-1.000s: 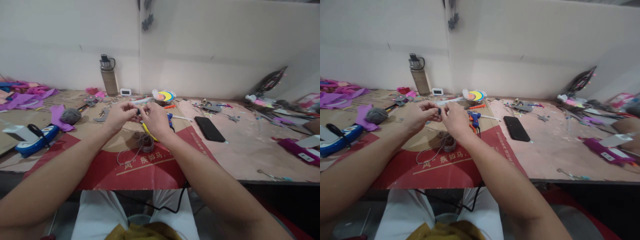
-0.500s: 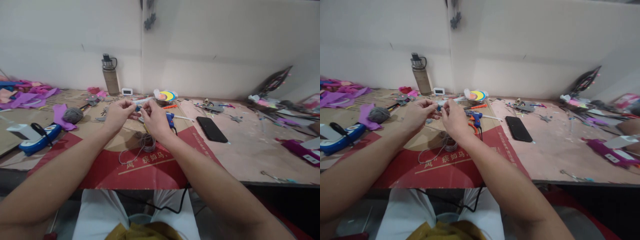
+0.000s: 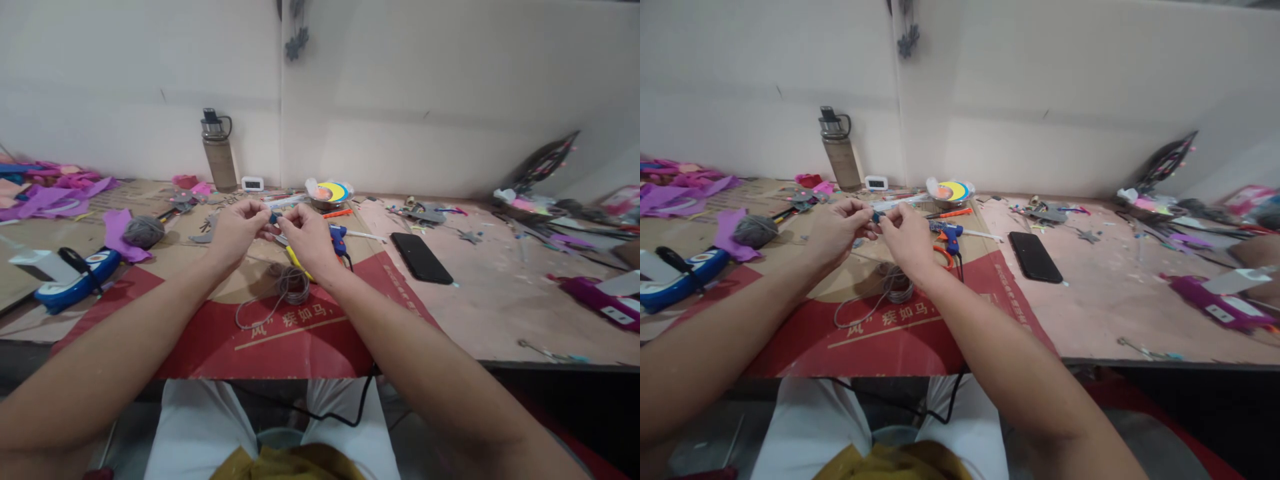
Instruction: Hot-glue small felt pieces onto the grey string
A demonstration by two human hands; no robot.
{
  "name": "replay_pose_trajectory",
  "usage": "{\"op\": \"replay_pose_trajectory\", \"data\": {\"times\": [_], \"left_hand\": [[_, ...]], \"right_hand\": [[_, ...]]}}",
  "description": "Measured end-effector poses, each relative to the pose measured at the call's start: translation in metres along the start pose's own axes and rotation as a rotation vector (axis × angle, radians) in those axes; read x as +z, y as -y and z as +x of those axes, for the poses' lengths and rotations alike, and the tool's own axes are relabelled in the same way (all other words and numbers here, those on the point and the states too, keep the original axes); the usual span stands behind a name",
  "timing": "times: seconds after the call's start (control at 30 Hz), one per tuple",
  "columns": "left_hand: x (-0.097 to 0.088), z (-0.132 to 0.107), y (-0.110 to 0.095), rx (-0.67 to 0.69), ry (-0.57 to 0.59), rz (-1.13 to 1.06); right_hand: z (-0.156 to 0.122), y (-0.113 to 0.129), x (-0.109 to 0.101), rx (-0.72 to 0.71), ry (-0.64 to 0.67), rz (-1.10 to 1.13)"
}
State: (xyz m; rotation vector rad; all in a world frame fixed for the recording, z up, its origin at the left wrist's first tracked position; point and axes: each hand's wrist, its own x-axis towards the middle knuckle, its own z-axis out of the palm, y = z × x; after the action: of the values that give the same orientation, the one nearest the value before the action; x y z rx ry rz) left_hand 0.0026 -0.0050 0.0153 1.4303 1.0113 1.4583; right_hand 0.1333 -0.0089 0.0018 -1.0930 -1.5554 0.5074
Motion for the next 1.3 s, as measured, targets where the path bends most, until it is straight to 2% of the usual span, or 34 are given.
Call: {"op": "replay_pose_trajectory", "data": {"times": [0.23, 0.4, 0.57, 0.77, 0.9, 1.13, 1.2, 1.3], "left_hand": [[0.0, 0.001, 0.003, 0.045, 0.042, -0.033], [0.001, -0.001, 0.001, 0.027, 0.044, -0.031], [0.0, -0.001, -0.001, -0.057, 0.085, -0.124], [-0.002, 0.003, -0.002, -0.225, 0.128, -0.281], [-0.003, 0.003, -0.002, -0.28, 0.181, -0.294], [-0.013, 0.008, 0.0, -0.334, 0.234, -0.341], [-0.015, 0.01, 0.0, -0.341, 0.204, -0.322], [-0.014, 0.012, 0.003, -0.272, 0.087, -0.184]], "right_hand": [[0.004, -0.006, 0.003, 0.053, 0.01, 0.108], [0.006, -0.01, 0.004, 0.091, -0.006, 0.118], [0.007, -0.014, 0.006, 0.156, -0.024, 0.235], [0.004, -0.006, 0.003, 0.255, 0.099, 0.51], [0.001, 0.005, -0.002, 0.342, 0.086, 0.531], [0.002, 0.014, -0.012, 0.491, 0.142, 0.565], [0.003, 0.015, -0.014, 0.521, 0.136, 0.541], [0.003, 0.016, -0.016, 0.54, 0.133, 0.522]]}}
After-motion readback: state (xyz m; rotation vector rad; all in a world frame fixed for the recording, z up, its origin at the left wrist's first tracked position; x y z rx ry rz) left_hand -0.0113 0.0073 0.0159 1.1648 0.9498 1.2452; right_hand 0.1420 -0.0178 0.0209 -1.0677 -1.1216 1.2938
